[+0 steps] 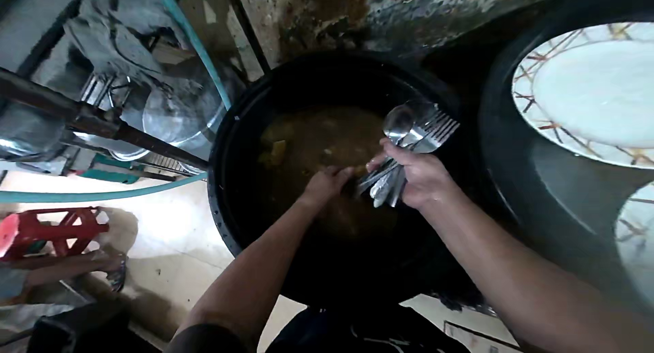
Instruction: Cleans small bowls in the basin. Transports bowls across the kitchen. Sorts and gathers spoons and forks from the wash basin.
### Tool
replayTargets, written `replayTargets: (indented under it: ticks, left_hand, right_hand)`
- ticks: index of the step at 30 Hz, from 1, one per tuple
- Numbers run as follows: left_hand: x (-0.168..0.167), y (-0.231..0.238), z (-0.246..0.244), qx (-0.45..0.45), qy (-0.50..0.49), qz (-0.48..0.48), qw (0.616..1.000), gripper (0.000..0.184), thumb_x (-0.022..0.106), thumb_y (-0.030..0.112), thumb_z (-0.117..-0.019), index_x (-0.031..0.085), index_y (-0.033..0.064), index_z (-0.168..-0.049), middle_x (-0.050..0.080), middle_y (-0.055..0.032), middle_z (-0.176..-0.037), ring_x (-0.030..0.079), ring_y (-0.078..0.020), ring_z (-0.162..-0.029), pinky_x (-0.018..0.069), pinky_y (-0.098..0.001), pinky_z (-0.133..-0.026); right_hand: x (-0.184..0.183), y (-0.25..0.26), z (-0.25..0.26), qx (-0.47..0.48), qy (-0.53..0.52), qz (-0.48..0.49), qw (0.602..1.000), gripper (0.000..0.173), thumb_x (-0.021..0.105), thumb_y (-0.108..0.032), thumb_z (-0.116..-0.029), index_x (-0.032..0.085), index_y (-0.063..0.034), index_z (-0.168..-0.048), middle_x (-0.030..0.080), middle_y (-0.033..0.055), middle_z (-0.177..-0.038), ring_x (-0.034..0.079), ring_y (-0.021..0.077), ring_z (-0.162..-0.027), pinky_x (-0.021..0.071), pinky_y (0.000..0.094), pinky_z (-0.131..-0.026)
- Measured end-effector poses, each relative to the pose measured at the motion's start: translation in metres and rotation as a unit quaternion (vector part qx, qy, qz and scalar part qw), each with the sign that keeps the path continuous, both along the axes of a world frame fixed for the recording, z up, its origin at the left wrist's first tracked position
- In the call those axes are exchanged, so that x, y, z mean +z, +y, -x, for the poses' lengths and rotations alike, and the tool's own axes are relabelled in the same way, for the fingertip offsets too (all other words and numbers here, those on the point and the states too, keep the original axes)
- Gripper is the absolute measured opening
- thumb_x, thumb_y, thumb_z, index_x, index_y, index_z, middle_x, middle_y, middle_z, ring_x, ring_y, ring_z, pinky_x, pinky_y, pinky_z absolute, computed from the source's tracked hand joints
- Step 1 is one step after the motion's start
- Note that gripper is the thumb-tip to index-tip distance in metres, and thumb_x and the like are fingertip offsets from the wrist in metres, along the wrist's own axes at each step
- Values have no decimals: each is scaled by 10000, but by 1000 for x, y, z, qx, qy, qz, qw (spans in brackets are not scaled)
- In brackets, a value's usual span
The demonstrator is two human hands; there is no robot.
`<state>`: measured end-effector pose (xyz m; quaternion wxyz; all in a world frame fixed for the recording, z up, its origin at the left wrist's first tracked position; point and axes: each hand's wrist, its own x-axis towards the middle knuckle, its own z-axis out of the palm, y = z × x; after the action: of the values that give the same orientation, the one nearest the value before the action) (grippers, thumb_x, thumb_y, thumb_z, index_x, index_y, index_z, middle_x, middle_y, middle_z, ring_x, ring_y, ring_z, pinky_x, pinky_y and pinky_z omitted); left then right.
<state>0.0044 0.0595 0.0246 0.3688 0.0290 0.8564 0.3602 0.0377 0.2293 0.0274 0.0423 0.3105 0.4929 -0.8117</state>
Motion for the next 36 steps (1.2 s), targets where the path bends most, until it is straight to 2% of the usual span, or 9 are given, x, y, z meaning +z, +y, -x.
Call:
replayTargets:
  ticks: [4, 10, 14, 19, 24, 27, 29, 32, 36]
  left_hand:
    - [-32, -8, 9, -167, 138, 291, 932, 480, 614, 403, -1020, 613, 76, -1372, 575, -192, -1422, 556, -399, -1310, 469, -593, -1054]
    - [-22, -44, 19, -186, 164, 351, 903, 337, 619, 207, -1007, 659, 79, -1316, 568, -163, -1436, 535, -392, -1326, 426, -601, -1094]
    - [34, -69, 31, -115, 281, 168, 938, 233, 606, 175, -1025, 734, -10, -1085, 670, -202, -1210, 632, -351, -1174, 492, -546, -1030]
    - [129, -21, 31, -144, 156, 93, 973, 230, 657, 244, -1014, 728, 26, -1037, 690, -146, -1051, 652, -267, -973, 519, -515, -879]
    - [90, 18, 59, 21, 21, -116, 993, 315, 551, 242, -1067, 630, -7, -1243, 669, -134, -1027, 635, -177, -846, 553, -361, -764]
    - [34, 11, 64, 150, -53, -253, 954, 562, 351, 499, -1100, 611, 38, -1286, 706, -104, -1051, 701, -196, -895, 601, -377, -769]
    - [13, 14, 51, 58, 4, -70, 996, 564, 276, 428, -1134, 640, 15, -1261, 690, -140, -1109, 673, -231, -966, 563, -411, -844]
    - [-9, 34, 26, -116, 29, 225, 967, 371, 492, 289, -1082, 637, 27, -1301, 648, -226, -1291, 646, -405, -1165, 524, -610, -943]
    - [-15, 43, 19, -110, 7, 287, 952, 334, 523, 275, -1067, 639, 88, -1318, 657, -198, -1291, 652, -403, -1157, 535, -621, -898]
  right_hand:
    - [1, 2, 3, -30, -41, -21, 999, 186, 544, -286, -1069, 614, -121, -1117, 496, -52, -582, 491, 63, -444, 495, 233, -461]
    - [1, 3, 2, -4, -36, -105, 994, 189, 604, -198, -1043, 626, -90, -1196, 475, -38, -590, 458, 48, -437, 438, 190, -427]
    - [1, 0, 0, 17, 24, -117, 993, 208, 570, -182, -1060, 603, -26, -1193, 653, 14, -679, 653, 96, -552, 584, 252, -559]
    - [-6, -1, -1, 91, 138, -121, 979, 162, 571, -50, -1017, 650, 5, -1148, 739, 66, -1044, 718, 130, -942, 602, 298, -865]
    - [0, 0, -6, 151, 94, 11, 984, 268, 481, -203, -1078, 647, -25, -1189, 749, 113, -933, 721, 187, -717, 626, 334, -641]
    - [2, 2, -5, 107, 54, 21, 993, 233, 490, -231, -1087, 653, -79, -1155, 701, 35, -804, 620, 97, -571, 556, 245, -519]
    - [2, 2, -2, 70, 34, 20, 997, 181, 495, -178, -1080, 644, -75, -1090, 662, 17, -755, 592, 89, -560, 536, 239, -514]
    - [-2, 4, -2, 55, 41, 24, 997, 181, 550, -127, -1040, 644, -94, -1192, 576, -25, -684, 573, 76, -552, 553, 243, -537]
    - [-1, 4, -1, 37, 19, 11, 999, 69, 607, -72, -999, 661, -107, -970, 439, -56, -525, 471, 58, -439, 519, 239, -489]
